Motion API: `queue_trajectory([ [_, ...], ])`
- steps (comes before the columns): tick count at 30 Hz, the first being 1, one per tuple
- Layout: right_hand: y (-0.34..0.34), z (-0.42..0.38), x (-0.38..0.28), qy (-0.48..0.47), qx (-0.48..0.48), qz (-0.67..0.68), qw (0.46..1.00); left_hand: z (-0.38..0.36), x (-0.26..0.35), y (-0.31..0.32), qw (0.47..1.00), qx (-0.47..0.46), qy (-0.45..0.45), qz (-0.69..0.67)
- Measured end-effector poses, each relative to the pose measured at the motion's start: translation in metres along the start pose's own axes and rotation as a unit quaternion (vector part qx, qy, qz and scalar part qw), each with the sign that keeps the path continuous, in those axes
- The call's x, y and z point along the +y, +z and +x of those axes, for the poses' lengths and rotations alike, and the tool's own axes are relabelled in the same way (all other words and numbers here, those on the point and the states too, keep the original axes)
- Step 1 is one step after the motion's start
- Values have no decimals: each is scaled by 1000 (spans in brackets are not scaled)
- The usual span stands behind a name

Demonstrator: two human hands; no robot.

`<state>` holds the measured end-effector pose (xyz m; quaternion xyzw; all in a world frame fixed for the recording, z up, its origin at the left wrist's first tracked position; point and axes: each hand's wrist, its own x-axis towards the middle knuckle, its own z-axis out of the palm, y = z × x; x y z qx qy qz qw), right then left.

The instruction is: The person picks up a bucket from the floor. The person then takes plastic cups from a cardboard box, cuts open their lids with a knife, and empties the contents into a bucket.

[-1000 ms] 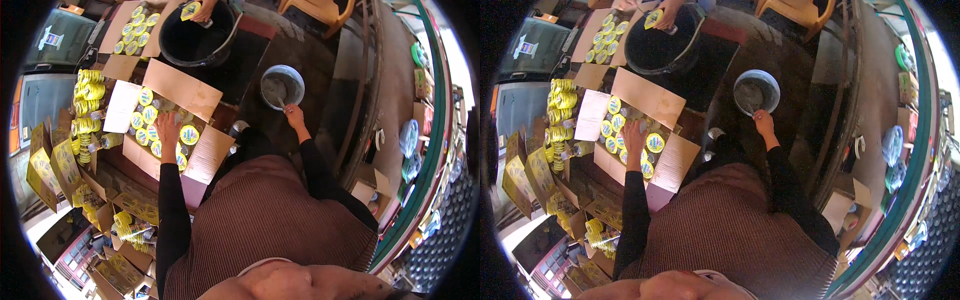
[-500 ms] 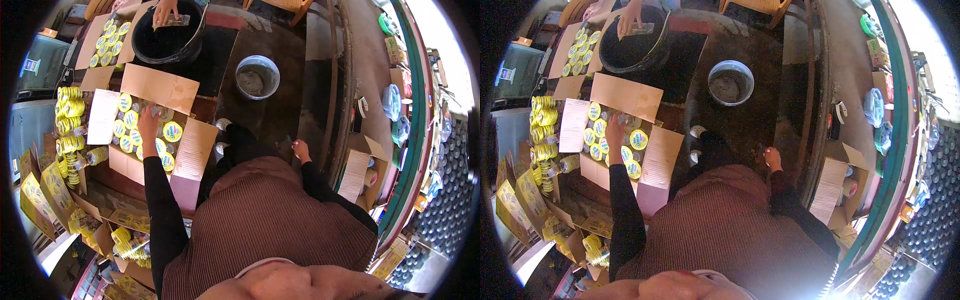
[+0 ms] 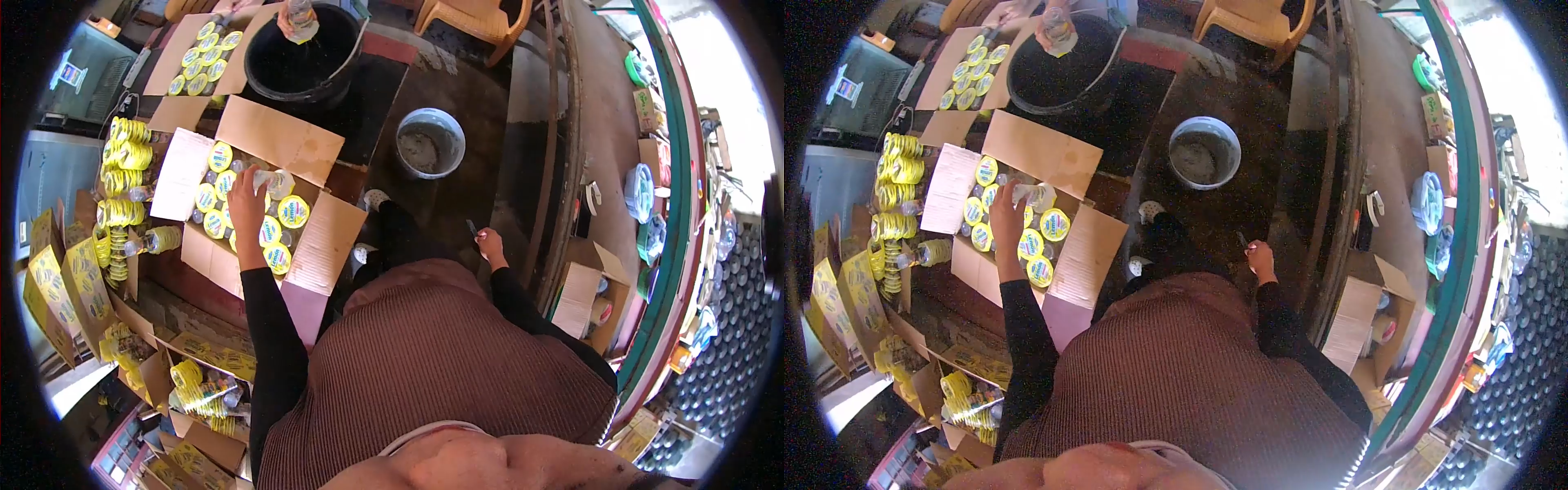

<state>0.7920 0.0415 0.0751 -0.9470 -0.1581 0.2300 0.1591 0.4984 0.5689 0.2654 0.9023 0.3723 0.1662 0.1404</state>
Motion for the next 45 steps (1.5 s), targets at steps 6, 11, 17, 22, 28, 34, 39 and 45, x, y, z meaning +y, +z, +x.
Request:
queue_trajectory([
  [6, -8, 53, -58, -96, -3, -8, 995, -29, -12, -23, 978, 115, -90, -151],
  [11, -12, 98, -119, -209, -16, 81, 974, -61, -17, -40, 923, 167, -235, -255],
  [17, -42, 104, -229, -233, -69, 95, 965, -103, -26, -29, 749, 246, -325, -523],
  [22, -31, 99, -233, -223, -121, 105, 961, -125, -23, -19, 682, 268, -343, -588],
  [28, -21, 91, -207, -215, -153, 30, 964, -141, -15, -11, 589, 269, -289, -706],
  [34, -31, 91, -226, -205, -150, 49, 966, -134, 0, -13, 503, 279, -267, -773],
  [39, -38, 108, -250, -225, -120, 44, 966, -118, 17, -21, 481, 247, -246, -804],
  [45, -29, 132, -277, -301, -75, 78, 947, -103, 41, -34, 482, 235, -200, -820],
])
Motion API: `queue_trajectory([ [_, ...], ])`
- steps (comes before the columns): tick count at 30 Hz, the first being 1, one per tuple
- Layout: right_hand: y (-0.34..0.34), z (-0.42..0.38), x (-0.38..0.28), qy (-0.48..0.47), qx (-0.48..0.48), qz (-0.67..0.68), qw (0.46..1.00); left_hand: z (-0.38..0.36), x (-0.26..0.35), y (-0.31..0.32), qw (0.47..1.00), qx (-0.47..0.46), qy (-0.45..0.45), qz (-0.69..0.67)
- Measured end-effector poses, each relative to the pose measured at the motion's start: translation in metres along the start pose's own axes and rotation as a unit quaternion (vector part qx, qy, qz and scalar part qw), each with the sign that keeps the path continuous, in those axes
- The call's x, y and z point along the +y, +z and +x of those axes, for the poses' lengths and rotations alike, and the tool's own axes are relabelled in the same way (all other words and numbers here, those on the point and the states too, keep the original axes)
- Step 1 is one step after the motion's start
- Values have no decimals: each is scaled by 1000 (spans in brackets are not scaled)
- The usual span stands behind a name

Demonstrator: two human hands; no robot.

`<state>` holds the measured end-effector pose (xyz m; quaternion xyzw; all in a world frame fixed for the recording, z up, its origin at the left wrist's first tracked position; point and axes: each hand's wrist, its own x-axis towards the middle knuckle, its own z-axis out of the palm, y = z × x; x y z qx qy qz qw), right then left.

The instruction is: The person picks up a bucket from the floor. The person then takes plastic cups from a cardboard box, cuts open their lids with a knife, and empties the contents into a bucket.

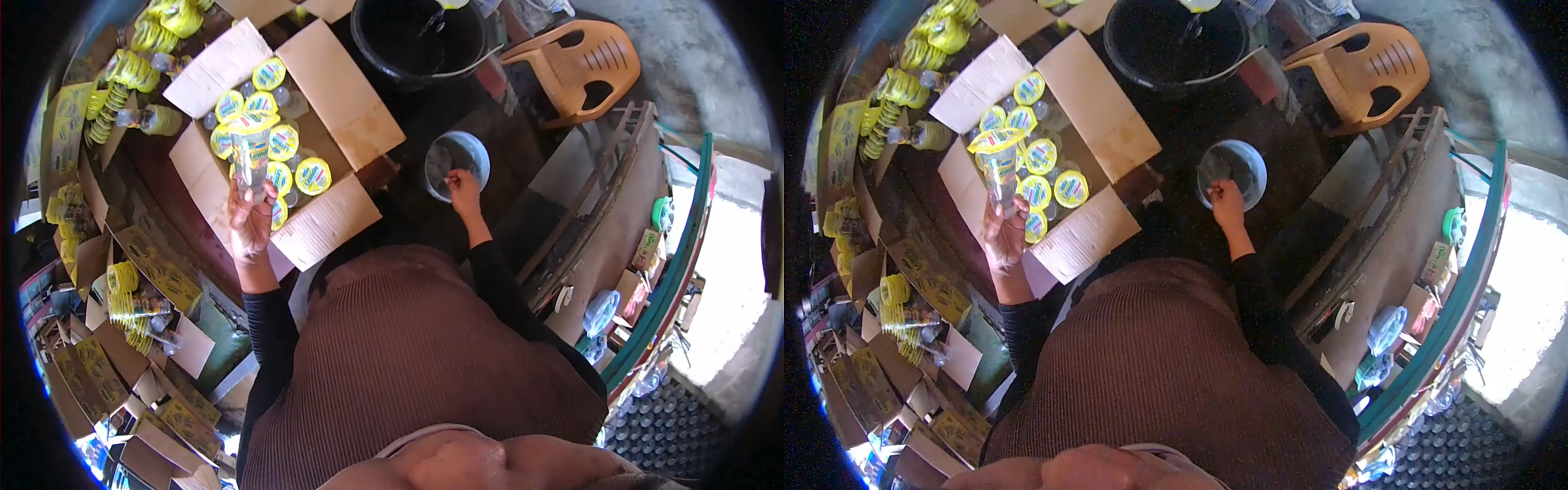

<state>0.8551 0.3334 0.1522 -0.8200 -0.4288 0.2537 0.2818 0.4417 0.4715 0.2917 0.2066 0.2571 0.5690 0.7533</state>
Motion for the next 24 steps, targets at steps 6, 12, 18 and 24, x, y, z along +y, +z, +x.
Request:
queue_trajectory([
  [6, 19, 29, -31, -174, 68, -53, 981, -3, -1, 17, 1000, -18, -10, 4],
  [12, 24, 50, -21, -208, 30, -198, 957, -6, -3, 36, 995, 13, -3, 101],
  [18, -8, 60, -34, -181, -15, -116, 976, -1, -8, 61, 975, -1, 19, 221],
  [24, -51, 58, -113, -188, -75, 22, 979, 21, -33, 61, 944, -16, 6, 331],
])
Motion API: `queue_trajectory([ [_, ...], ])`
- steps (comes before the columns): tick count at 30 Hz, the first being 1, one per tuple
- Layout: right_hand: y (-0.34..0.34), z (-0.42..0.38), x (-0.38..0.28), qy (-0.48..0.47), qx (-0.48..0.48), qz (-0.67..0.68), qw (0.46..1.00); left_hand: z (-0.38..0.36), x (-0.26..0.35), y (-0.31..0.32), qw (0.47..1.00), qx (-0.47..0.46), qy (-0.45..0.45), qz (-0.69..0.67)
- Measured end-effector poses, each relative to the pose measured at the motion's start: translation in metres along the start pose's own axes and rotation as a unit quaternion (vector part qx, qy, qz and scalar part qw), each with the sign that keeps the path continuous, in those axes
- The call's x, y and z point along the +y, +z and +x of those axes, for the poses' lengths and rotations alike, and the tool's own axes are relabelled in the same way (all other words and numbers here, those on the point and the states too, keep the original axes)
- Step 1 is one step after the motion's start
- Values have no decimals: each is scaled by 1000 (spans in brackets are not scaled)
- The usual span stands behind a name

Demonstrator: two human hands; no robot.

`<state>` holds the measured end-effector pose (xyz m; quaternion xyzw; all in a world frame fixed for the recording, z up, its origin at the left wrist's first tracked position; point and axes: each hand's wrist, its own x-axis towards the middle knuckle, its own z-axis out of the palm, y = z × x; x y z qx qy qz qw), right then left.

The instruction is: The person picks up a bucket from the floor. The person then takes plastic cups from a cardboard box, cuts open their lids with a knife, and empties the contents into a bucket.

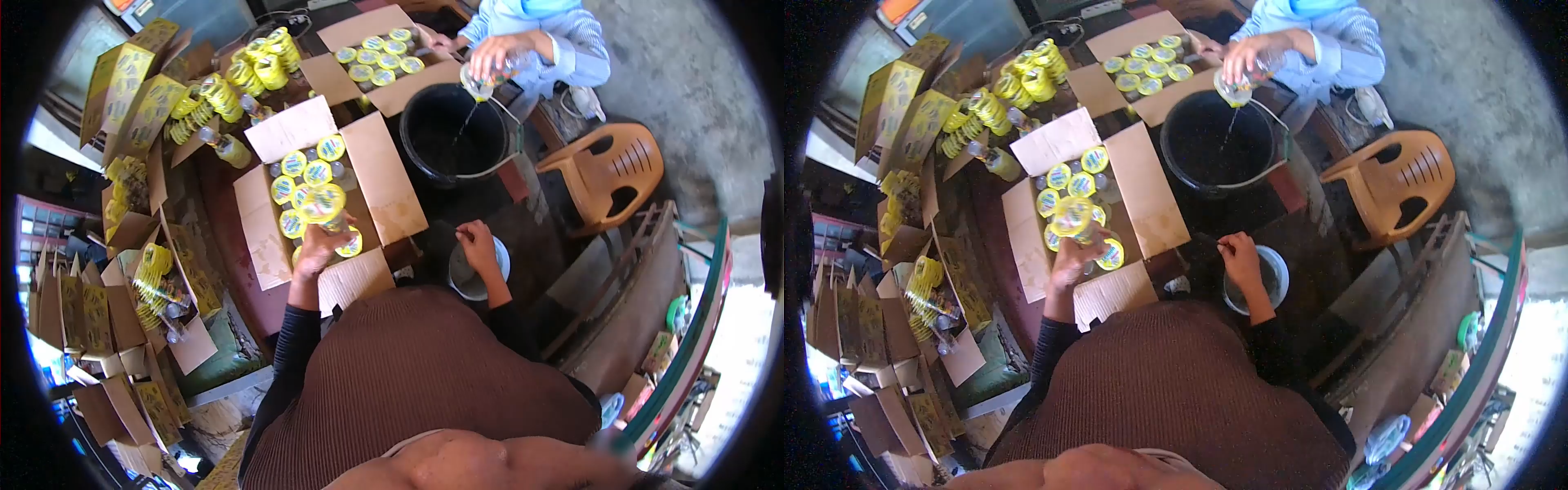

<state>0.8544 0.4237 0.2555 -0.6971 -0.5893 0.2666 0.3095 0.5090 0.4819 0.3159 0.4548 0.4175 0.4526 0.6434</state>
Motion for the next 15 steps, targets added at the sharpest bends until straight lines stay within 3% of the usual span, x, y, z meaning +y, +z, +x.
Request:
queue_trajectory([
  [2, -10, 9, -38, -68, 7, 3, 998, 10, -12, -2, 997, -28, 45, 54],
  [3, -12, 14, -59, -76, 8, 5, 997, 11, -9, 8, 999, 3, 19, 38],
  [5, -11, 24, -97, -179, 59, 32, 982, 14, -13, 14, 1000, -3, 12, -21],
  [6, -10, 29, -114, -225, 74, 47, 970, 17, -16, 20, 998, 8, 52, -40],
  [7, -8, 33, -129, -232, 77, 49, 968, 21, -13, 19, 987, 7, 92, 129],
  [10, -3, 37, -165, -302, 32, 58, 951, 26, -13, 22, 969, -6, 90, 229],
  [13, 3, 37, -181, -330, 18, 38, 943, 26, -10, 32, 962, 22, 161, 219],
  [15, 3, 36, -190, -347, 23, 33, 937, 22, -3, 37, 963, 29, 163, 212],
])
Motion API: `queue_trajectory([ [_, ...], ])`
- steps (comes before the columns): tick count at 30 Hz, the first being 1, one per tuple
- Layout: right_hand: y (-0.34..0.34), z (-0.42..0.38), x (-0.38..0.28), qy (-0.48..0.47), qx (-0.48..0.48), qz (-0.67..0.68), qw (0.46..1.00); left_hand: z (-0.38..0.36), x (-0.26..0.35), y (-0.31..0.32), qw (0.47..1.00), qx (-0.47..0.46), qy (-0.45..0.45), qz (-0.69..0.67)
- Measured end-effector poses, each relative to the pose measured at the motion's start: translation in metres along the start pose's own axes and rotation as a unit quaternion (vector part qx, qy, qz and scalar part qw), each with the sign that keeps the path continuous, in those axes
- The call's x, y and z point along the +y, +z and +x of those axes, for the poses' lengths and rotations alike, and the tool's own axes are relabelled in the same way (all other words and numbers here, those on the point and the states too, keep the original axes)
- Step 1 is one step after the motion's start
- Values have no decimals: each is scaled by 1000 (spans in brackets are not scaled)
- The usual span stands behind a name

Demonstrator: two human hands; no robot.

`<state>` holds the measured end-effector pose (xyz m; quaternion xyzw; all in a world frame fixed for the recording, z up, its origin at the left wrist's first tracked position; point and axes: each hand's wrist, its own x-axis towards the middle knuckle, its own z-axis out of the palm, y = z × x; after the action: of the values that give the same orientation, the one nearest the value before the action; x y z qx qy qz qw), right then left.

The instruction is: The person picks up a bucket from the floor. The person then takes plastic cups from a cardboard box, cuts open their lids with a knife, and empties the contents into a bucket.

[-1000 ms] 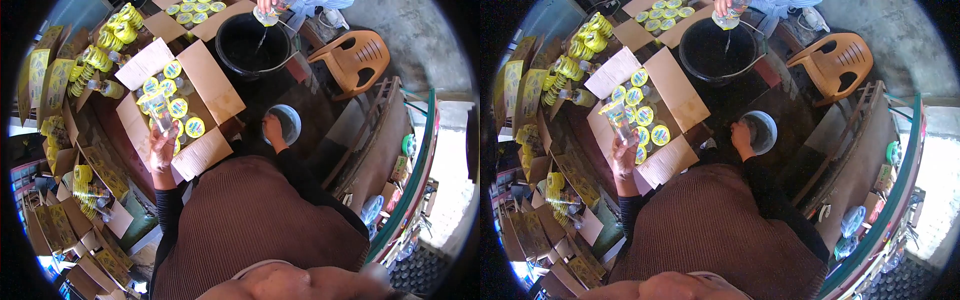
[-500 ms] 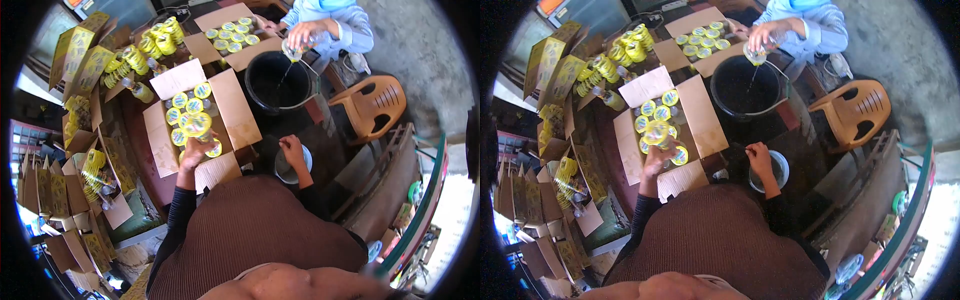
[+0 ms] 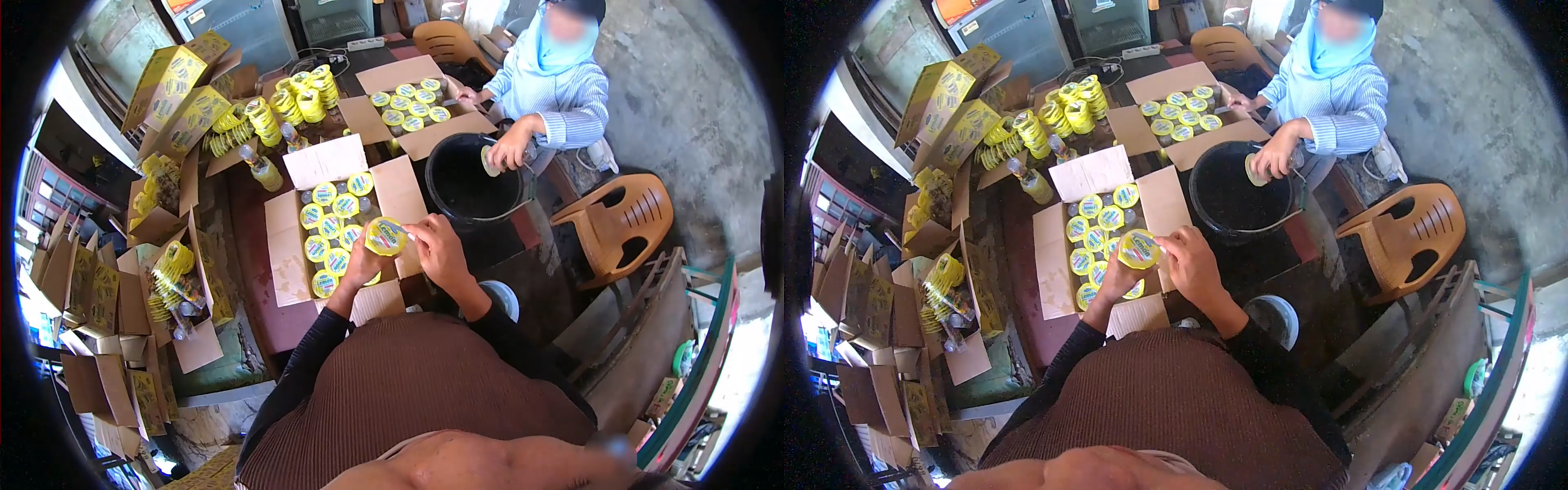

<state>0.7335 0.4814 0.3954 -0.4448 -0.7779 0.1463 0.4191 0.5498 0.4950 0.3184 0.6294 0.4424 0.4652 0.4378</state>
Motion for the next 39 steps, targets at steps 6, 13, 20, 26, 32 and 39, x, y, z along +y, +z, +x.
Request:
queue_trajectory([
  [6, 6, 3, -10, -18, -36, -52, 998, -1, -2, -1, 998, 40, 38, 4],
  [13, 10, 10, -14, -45, -89, -106, 989, -2, -25, -1, 998, 55, -1, -12],
  [20, 12, 13, -10, -76, -112, -154, 979, 0, -27, -5, 998, 28, -10, -59],
  [26, -13, 31, -12, -97, -45, -190, 976, 3, -39, -21, 999, -22, -17, -22],
  [32, 1, 33, -8, -179, -65, -185, 964, 4, -26, -26, 993, -81, -36, -77],
  [39, 18, 40, -9, -236, -100, -205, 945, 7, -21, -28, 986, -129, -51, -98],
])
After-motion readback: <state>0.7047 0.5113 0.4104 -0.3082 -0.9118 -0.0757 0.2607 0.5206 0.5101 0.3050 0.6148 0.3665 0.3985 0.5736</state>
